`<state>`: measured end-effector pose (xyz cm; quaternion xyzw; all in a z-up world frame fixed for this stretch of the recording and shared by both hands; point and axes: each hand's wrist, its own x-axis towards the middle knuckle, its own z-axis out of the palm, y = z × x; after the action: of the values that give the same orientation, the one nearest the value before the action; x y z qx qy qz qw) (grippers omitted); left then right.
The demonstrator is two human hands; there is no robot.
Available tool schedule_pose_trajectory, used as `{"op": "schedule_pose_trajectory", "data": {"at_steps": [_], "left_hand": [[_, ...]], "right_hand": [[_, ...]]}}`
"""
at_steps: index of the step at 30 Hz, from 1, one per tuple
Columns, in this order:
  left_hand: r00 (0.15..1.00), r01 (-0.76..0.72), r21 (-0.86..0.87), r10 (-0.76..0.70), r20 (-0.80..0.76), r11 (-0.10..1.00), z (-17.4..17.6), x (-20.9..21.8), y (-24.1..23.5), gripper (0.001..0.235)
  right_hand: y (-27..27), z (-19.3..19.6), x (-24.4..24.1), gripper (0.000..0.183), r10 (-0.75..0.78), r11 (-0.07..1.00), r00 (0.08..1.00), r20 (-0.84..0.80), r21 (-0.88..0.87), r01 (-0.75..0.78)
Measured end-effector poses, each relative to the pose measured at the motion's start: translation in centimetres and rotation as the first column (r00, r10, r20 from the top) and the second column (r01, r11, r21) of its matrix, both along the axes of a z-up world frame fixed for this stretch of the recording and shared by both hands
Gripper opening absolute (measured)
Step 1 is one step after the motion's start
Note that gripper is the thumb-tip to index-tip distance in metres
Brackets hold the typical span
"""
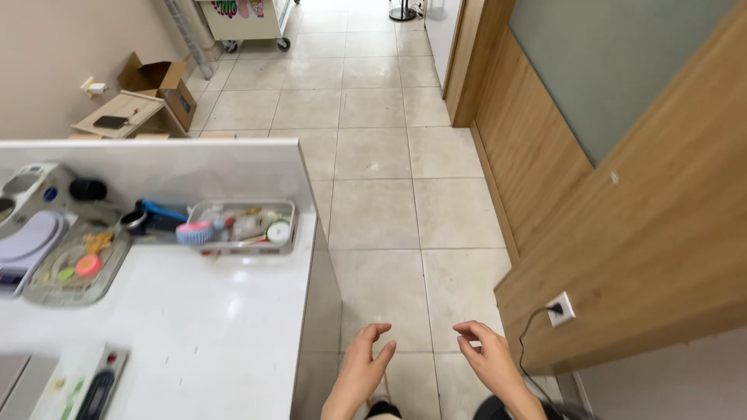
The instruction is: Pick up small gift boxes from a display shelf and arrange them on a wooden workbench.
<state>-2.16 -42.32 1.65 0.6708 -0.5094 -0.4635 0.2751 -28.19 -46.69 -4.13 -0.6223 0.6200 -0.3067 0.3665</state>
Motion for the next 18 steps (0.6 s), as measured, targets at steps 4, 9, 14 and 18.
{"op": "schedule_pose_trajectory", "data": {"at_steps": [4, 9, 14, 18], "left_hand": [[0.998, 0.061, -0.129, -0.061, 0.004, 0.99, 0.1, 1.8, -11.3, 0.037], [0.986, 0.167, -0.164, -0.164, 0.034, 0.972, 1.7, 2.8, -22.9, 0.036], [0.984, 0.178, -0.204, -0.179, 0.012, 0.963, 0.8, 2.3, -33.4, 0.037], [0.986, 0.164, -0.16, -0.169, -0.012, 0.973, -0.3, 1.2, -43.2, 0.037]], "right_hand": [[-10.5, 1.2, 1.2, 0.021, -0.025, 1.0, 1.0, -0.006, 0.013, 0.025], [-22.1, 1.2, 2.1, 0.023, -0.09, 0.996, 0.995, 0.042, 0.018, 0.09], [-31.8, -1.6, 1.7, 0.021, -0.074, 0.994, 0.995, 0.073, 0.084, 0.068], [-42.1, -2.6, 0.9, 0.021, -0.035, 0.993, 0.997, 0.068, 0.116, 0.027]]}}
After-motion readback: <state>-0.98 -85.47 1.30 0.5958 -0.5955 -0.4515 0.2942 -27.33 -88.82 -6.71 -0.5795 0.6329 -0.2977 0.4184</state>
